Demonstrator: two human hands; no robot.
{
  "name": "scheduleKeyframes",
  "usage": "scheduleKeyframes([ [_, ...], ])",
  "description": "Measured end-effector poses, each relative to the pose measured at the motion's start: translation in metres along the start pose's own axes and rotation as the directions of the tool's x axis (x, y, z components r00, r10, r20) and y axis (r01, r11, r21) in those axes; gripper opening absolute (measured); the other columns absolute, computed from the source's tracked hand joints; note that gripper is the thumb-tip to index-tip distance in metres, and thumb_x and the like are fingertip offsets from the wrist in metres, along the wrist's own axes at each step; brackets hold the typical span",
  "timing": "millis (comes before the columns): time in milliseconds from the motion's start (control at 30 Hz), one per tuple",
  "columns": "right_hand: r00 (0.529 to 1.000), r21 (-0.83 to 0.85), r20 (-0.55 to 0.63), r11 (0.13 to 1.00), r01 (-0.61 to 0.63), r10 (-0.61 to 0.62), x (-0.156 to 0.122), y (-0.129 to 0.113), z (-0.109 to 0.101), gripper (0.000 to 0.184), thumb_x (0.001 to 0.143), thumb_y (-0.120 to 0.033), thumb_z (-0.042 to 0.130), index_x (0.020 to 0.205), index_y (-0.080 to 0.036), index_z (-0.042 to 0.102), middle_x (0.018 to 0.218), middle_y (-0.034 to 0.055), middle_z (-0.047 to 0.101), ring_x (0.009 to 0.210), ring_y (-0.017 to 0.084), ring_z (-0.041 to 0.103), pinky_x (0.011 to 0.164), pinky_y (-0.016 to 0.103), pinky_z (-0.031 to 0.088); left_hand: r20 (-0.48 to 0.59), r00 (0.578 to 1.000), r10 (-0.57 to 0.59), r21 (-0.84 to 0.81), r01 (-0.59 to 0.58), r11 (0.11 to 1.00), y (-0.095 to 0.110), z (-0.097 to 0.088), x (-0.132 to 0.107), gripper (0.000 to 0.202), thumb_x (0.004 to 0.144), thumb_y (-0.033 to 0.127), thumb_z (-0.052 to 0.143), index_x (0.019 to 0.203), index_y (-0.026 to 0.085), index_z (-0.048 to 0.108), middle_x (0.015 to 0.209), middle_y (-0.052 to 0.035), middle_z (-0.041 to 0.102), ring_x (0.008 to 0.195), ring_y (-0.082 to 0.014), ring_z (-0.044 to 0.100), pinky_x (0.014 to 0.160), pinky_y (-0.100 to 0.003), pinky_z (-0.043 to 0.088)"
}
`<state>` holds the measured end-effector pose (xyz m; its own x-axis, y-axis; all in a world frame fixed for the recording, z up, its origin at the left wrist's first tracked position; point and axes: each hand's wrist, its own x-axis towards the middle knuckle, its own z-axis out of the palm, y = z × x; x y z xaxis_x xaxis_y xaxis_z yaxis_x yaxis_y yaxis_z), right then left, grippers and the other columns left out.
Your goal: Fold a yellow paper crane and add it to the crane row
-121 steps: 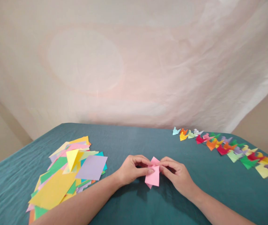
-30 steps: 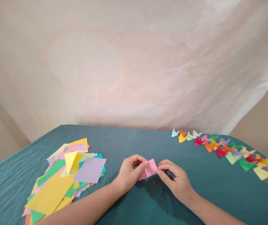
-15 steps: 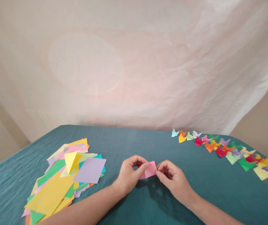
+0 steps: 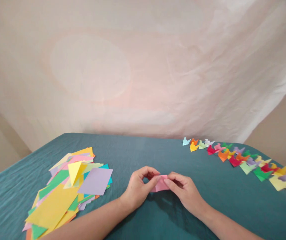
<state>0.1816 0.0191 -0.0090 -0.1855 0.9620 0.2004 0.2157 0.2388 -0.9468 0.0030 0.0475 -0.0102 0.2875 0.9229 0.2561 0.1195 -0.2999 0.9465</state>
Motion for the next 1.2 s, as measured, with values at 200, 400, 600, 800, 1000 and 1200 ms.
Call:
scheduleKeyframes([
  [200,0.998,-0.058,-0.024,0.997,0.048,-0.050,-0.0002,0.0033,-0.0006,0.028,0.086,-0.036,0.052,0.068,-0.016,0.059,0.065,-0.0016,0.047,0.061,0.012,0.042,0.057,0.022,0.034,0.104,0.992,-0.065,-0.005,0.066,0.998,0.0014,-0.0002,-0.0001,0.022,0.081,0.033,0.059,0.091,0.014,0.064,0.081,-0.0041,0.065,0.072,-0.0137,0.056,0.067,-0.023,0.044],
  [400,0.994,-0.100,-0.054,0.991,0.090,-0.096,0.0002,0.0054,-0.0013,0.026,0.087,-0.034,0.051,0.070,-0.017,0.061,0.069,0.0001,0.051,0.065,0.013,0.047,0.060,0.023,0.037,0.126,0.991,-0.043,0.040,0.038,0.998,0.0020,-0.0022,0.0010,0.024,0.083,0.034,0.056,0.077,0.012,0.063,0.071,-0.0028,0.060,0.065,-0.0123,0.053,0.062,-0.022,0.042],
  [600,0.987,-0.153,-0.058,0.979,0.138,-0.148,-0.0007,0.0054,-0.0020,0.025,0.087,-0.032,0.051,0.070,-0.017,0.061,0.069,0.0007,0.052,0.065,0.013,0.049,0.062,0.024,0.039,0.108,0.993,0.036,0.102,-0.047,0.994,0.0014,-0.0033,0.0013,0.019,0.083,0.028,0.056,0.073,0.014,0.063,0.071,-0.0022,0.059,0.067,-0.0127,0.053,0.065,-0.023,0.041],
  [800,0.980,-0.145,-0.079,0.975,0.167,-0.180,-0.0025,0.0047,-0.0020,0.015,0.086,-0.030,0.054,0.083,-0.018,0.064,0.079,0.0029,0.059,0.073,0.015,0.054,0.068,0.026,0.043,0.103,0.991,0.086,0.141,-0.100,0.985,0.0043,-0.0025,0.0000,0.016,0.083,0.026,0.057,0.073,0.015,0.064,0.073,-0.0025,0.061,0.069,-0.0128,0.054,0.066,-0.023,0.041],
  [1000,0.964,-0.157,-0.084,0.959,0.237,-0.252,-0.0005,0.0073,-0.0030,0.014,0.086,-0.027,0.054,0.081,-0.020,0.064,0.078,0.0029,0.060,0.074,0.016,0.055,0.068,0.027,0.044,0.122,0.986,0.114,0.160,-0.133,0.978,0.0068,-0.0004,-0.0009,0.015,0.083,0.025,0.057,0.073,0.016,0.064,0.074,-0.0024,0.062,0.069,-0.0125,0.056,0.065,-0.022,0.041],
  [1200,0.952,-0.216,-0.121,0.944,0.249,-0.279,-0.0028,0.0020,-0.0024,0.015,0.087,-0.026,0.051,0.079,-0.020,0.062,0.077,0.0028,0.059,0.073,0.016,0.054,0.068,0.028,0.043,0.120,0.984,0.134,0.173,-0.154,0.973,0.0097,-0.0030,-0.0011,0.010,0.083,0.023,0.057,0.082,0.017,0.065,0.081,-0.0027,0.063,0.076,-0.0135,0.057,0.071,-0.023,0.043],
])
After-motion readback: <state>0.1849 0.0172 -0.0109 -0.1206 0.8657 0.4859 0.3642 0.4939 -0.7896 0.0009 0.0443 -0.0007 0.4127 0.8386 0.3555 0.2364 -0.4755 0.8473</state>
